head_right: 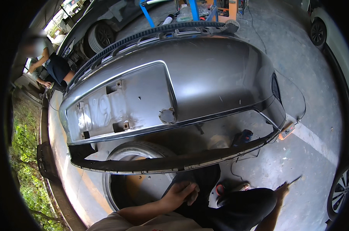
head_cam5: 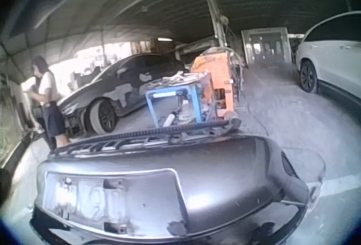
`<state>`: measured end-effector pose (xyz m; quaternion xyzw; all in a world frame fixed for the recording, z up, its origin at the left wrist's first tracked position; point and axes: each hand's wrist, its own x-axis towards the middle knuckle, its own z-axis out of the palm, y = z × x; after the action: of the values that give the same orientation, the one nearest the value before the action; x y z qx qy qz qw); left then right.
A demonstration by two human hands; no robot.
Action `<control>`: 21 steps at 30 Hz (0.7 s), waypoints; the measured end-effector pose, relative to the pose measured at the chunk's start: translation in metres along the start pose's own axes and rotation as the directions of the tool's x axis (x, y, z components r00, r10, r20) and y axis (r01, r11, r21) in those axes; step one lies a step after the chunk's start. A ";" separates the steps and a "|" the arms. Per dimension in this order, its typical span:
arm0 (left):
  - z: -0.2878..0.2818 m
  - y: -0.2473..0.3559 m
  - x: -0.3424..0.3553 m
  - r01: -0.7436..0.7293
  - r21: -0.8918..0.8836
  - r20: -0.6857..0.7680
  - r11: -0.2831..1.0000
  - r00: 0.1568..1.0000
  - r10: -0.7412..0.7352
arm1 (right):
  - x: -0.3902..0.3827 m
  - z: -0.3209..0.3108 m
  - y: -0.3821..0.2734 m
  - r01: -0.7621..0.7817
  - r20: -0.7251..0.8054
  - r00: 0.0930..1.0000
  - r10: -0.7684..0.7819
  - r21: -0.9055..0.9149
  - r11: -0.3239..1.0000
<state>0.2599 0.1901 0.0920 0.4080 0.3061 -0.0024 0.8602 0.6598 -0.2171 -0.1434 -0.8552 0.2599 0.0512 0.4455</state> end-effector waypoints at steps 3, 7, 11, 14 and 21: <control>-0.007 -0.035 0.023 0.037 0.157 -0.097 0.987 0.995 -0.021 | 0.005 0.012 0.088 -0.152 -0.028 0.988 0.149 -0.236 0.960; 0.005 -0.062 0.050 -0.076 0.500 -0.068 0.863 0.990 0.126 | 0.004 0.021 0.150 -0.236 0.002 0.968 0.253 -0.355 0.905; 0.020 -0.089 0.080 -0.067 0.532 -0.109 0.844 0.983 0.146 | 0.014 0.034 0.184 -0.251 0.054 0.954 0.295 -0.396 0.883; 0.035 -0.099 0.090 0.082 0.358 -0.132 0.930 0.991 -0.037 | 0.020 0.034 0.202 -0.254 0.073 0.949 0.306 -0.397 0.882; 0.068 -0.009 0.001 -0.515 0.755 0.290 0.406 0.818 0.497 | 0.034 0.005 0.211 -0.215 0.027 0.971 0.237 -0.334 0.918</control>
<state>0.2939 0.1361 0.1181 0.8247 0.1239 0.1145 0.5399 0.5859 -0.3254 -0.3126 -0.8794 0.3297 0.1734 0.2964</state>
